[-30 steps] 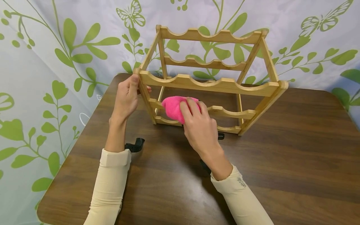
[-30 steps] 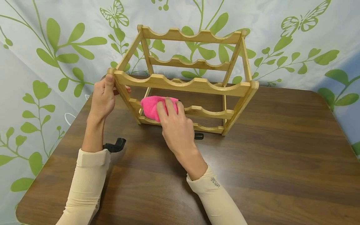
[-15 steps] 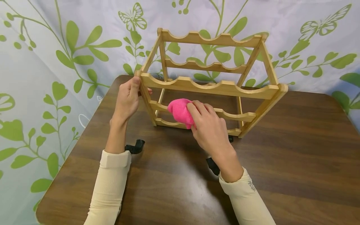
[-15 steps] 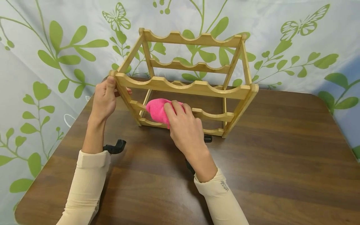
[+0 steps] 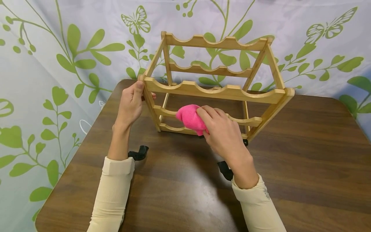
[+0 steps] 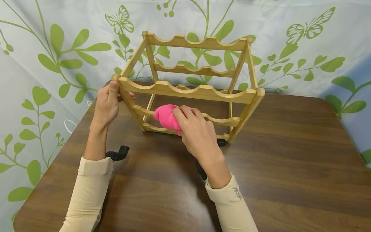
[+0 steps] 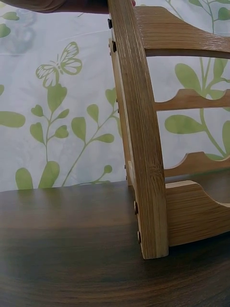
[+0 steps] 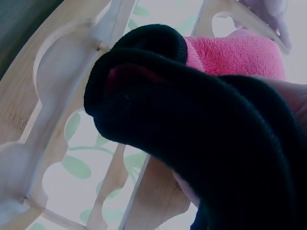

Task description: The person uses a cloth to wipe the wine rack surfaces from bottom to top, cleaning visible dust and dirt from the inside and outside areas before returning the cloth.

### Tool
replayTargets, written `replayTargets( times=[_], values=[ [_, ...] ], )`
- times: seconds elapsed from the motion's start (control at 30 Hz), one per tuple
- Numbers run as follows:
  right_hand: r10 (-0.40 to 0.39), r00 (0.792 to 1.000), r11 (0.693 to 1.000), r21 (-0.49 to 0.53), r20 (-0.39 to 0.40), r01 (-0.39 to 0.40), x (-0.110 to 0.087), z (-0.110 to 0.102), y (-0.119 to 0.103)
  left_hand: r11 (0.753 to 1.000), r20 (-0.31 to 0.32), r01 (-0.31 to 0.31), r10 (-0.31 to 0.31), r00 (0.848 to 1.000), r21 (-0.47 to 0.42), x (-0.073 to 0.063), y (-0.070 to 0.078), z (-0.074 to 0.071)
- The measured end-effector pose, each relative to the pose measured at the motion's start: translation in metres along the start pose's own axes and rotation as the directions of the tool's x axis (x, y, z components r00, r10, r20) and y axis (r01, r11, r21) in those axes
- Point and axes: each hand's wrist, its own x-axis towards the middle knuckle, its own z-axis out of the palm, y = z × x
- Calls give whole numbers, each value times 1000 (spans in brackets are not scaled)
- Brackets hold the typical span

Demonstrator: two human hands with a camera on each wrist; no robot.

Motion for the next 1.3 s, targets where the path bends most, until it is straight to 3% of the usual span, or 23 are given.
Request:
replayTargets(
  times=[0.67, 0.9, 1.3],
  values=[
    [-50, 998, 999, -22, -42, 49, -1, -7, 1, 1000, -2, -12, 12, 1000, -24, 1, -2, 1],
    [-95, 987, 995, 21, -127, 98, 1, -9, 1, 1000, 4, -18, 18, 1000, -10, 1, 0, 0],
    [-6, 998, 1000, -17, -66, 5, -3, -16, 10, 1000, 1, -14, 14, 1000, -26, 1, 0, 0]
  ],
)
